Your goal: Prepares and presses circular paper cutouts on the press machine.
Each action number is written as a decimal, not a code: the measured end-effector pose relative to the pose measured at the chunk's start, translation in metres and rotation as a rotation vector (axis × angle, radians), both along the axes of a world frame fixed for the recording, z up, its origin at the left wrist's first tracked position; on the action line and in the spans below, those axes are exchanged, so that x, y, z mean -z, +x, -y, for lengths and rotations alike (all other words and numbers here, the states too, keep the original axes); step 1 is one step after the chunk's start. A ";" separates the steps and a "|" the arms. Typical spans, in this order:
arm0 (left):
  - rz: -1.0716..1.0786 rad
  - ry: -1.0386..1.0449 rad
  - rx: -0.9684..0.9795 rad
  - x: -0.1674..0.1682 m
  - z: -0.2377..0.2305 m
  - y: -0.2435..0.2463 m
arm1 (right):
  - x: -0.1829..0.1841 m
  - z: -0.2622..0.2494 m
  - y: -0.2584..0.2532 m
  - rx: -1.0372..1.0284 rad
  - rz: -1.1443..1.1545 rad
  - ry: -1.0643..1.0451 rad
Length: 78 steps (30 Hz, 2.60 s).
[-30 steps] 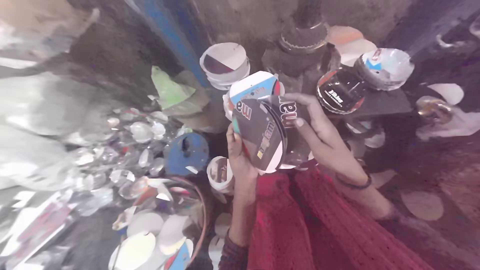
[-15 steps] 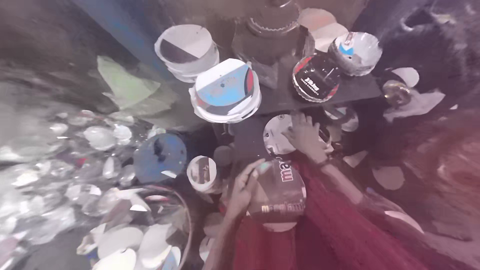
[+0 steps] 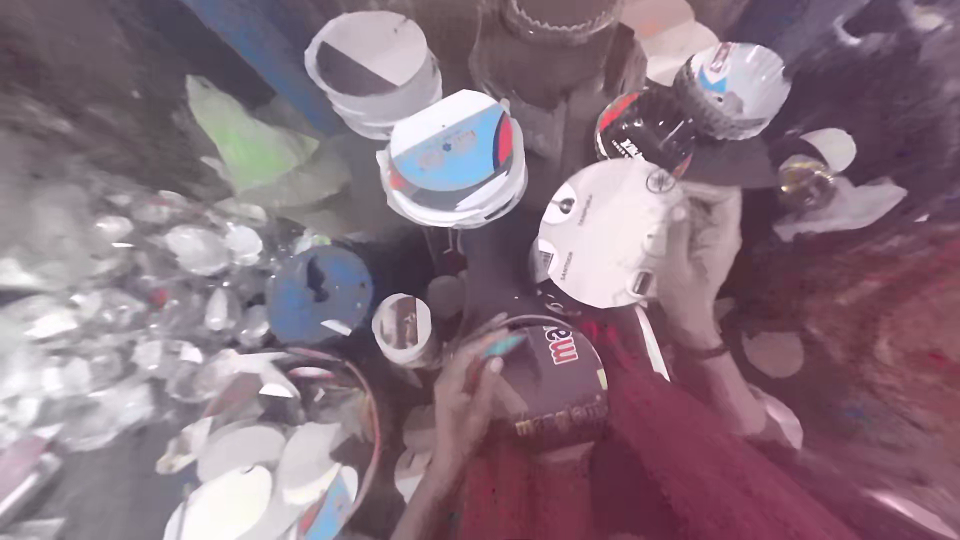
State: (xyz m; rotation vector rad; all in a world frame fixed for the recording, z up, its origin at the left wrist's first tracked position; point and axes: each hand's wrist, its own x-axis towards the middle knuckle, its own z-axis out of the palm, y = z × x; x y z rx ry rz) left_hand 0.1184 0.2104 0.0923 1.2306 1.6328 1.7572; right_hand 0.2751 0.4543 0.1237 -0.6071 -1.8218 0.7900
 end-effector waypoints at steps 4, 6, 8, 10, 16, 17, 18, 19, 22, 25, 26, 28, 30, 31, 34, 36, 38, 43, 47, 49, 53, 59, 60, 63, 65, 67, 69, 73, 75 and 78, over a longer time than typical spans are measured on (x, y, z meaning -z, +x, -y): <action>0.131 0.011 0.061 -0.007 -0.002 -0.002 | -0.032 0.024 -0.011 -0.115 -0.007 -0.072; 0.128 0.005 0.046 -0.008 -0.001 -0.002 | -0.028 0.036 -0.014 -0.198 0.077 -0.083; 0.131 -0.010 0.037 -0.008 0.001 -0.002 | -0.022 0.045 -0.011 -0.404 0.224 -0.192; 0.097 -0.046 0.038 -0.011 0.001 -0.003 | -0.019 0.050 -0.006 -0.680 0.428 -0.320; 0.150 -0.095 -0.055 -0.025 -0.028 0.004 | -0.024 0.051 -0.012 -0.691 0.521 -0.601; 0.215 -0.100 -0.064 -0.027 -0.031 0.004 | -0.024 0.046 -0.010 -0.649 0.453 -0.621; 0.307 -0.113 -0.055 -0.029 -0.032 0.005 | -0.025 0.039 -0.007 -0.597 0.372 -0.633; 0.412 -0.114 -0.021 -0.030 -0.034 0.004 | -0.027 0.029 -0.006 -0.521 0.290 -0.628; 0.570 -0.048 0.196 -0.033 -0.037 0.000 | -0.033 -0.005 0.002 -0.336 0.145 -0.538; 0.471 -0.050 0.292 -0.038 -0.040 0.000 | -0.036 -0.017 0.005 -0.299 0.081 -0.501; 0.441 -0.053 0.275 -0.040 -0.043 0.001 | -0.036 -0.017 0.004 -0.301 0.078 -0.513; 0.417 -0.061 0.208 -0.043 -0.048 0.004 | -0.033 -0.014 0.002 -0.301 0.092 -0.541; 0.404 -0.066 0.150 -0.045 -0.054 0.003 | -0.031 -0.012 -0.001 -0.306 0.117 -0.549; 0.401 -0.069 0.153 -0.045 -0.056 0.002 | -0.029 -0.012 -0.001 -0.316 0.119 -0.553; 0.370 -0.119 0.197 -0.045 -0.058 -0.004 | -0.025 -0.013 0.001 -0.288 0.106 -0.509; 0.228 -0.167 0.074 -0.044 -0.048 -0.017 | -0.025 -0.026 0.011 -0.194 0.050 -0.417; -0.110 -0.267 -0.256 -0.041 -0.020 -0.049 | -0.027 -0.046 0.029 -0.069 -0.013 -0.332; -0.294 -0.529 -0.404 -0.066 0.000 -0.069 | -0.041 -0.050 0.033 0.048 -0.057 -0.389; 0.067 -0.086 0.119 -0.038 -0.069 -0.014 | -0.022 -0.027 -0.026 -0.089 -0.044 -0.333; 0.051 0.009 0.032 -0.043 -0.102 0.010 | -0.014 -0.018 -0.050 -0.115 -0.100 -0.240; -0.071 0.109 -0.098 -0.050 -0.129 0.000 | -0.017 -0.022 -0.062 -0.100 -0.177 -0.176; 0.436 0.143 -0.139 -0.045 -0.133 -0.046 | -0.069 -0.104 -0.078 0.048 0.185 0.279; 0.463 0.156 -0.156 -0.045 -0.131 -0.049 | -0.077 -0.120 -0.088 0.124 0.273 0.358; 0.476 0.154 -0.142 -0.045 -0.121 -0.055 | -0.076 -0.148 -0.122 0.257 0.530 0.369; 0.473 0.130 -0.131 -0.042 -0.114 -0.058 | -0.063 -0.160 -0.136 0.278 0.565 0.318; 0.492 0.128 -0.119 -0.039 -0.108 -0.059 | -0.055 -0.163 -0.142 0.296 0.541 0.284; 0.508 0.134 -0.104 -0.038 -0.104 -0.060 | -0.047 -0.162 -0.141 0.307 0.444 0.325; 0.445 0.129 -0.054 -0.048 -0.098 -0.062 | -0.053 -0.159 -0.141 0.353 0.275 0.568; 0.415 0.132 -0.040 -0.051 -0.097 -0.062 | -0.063 -0.151 -0.149 0.256 0.323 0.632; 0.414 0.196 -0.023 -0.054 -0.099 -0.061 | -0.070 -0.143 -0.169 0.129 0.500 0.657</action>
